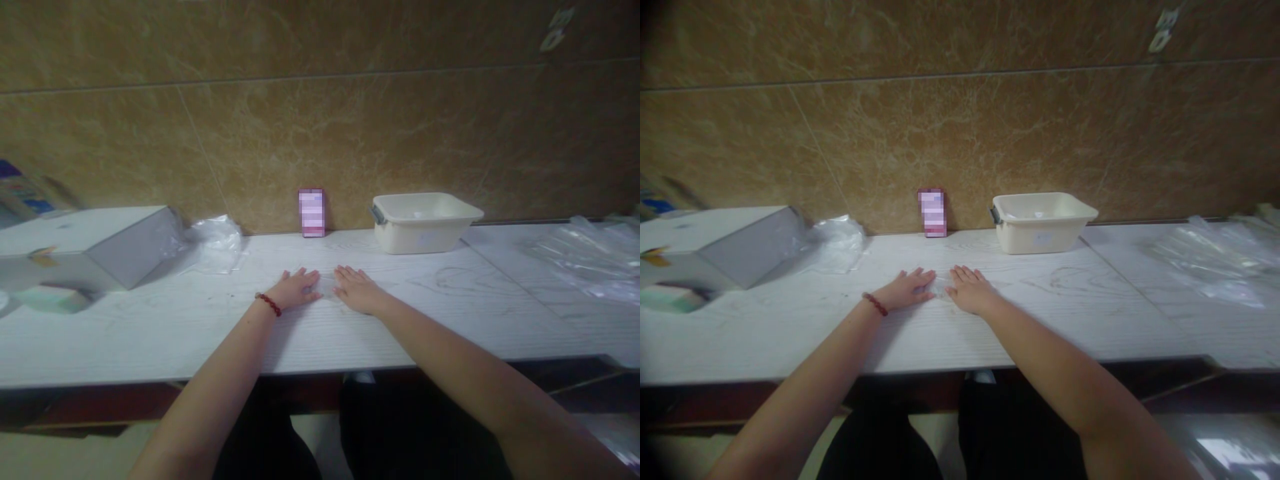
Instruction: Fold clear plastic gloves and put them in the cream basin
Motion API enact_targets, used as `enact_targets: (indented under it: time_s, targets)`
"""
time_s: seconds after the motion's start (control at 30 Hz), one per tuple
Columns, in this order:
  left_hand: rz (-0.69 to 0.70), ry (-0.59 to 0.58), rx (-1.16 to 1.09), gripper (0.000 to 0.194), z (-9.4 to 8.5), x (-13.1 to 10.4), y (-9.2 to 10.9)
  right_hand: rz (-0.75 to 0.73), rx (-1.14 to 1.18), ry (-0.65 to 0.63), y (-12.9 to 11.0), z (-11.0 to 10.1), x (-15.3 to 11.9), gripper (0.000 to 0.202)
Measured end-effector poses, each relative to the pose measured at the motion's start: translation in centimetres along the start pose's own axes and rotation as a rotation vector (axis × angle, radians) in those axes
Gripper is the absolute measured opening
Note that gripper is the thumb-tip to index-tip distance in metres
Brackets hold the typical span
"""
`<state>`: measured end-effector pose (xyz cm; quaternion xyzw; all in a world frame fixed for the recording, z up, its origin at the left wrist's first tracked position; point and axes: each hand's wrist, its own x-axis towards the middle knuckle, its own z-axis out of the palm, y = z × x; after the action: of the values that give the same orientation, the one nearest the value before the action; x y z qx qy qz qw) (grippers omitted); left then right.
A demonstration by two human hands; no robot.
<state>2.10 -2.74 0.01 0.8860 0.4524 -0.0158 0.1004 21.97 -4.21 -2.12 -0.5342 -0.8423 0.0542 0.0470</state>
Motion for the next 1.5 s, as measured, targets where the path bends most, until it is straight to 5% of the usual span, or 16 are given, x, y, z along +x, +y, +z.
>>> enact_targets:
  time_s: [0.67,0.8,0.97,1.5]
  targets:
    - [-0.023,0.116,-0.037,0.061,0.1,0.1,-0.8,0.057,0.020,-0.246,4.3,-2.3,-0.8,0.084]
    - [-0.053,0.283,-0.032,0.057,0.2,0.8,-0.1,0.041,0.050,-0.113,4.5,-2.2,-0.1,0.070]
    - [0.074,0.305,0.022,0.048,0.8,2.0,2.5,0.018,0.129,0.127,3.1,-1.7,1.0,0.051]
    - [0.197,0.258,0.180,0.044,2.1,3.2,4.1,-0.048,0.259,0.111,-0.5,-0.2,1.7,0.050]
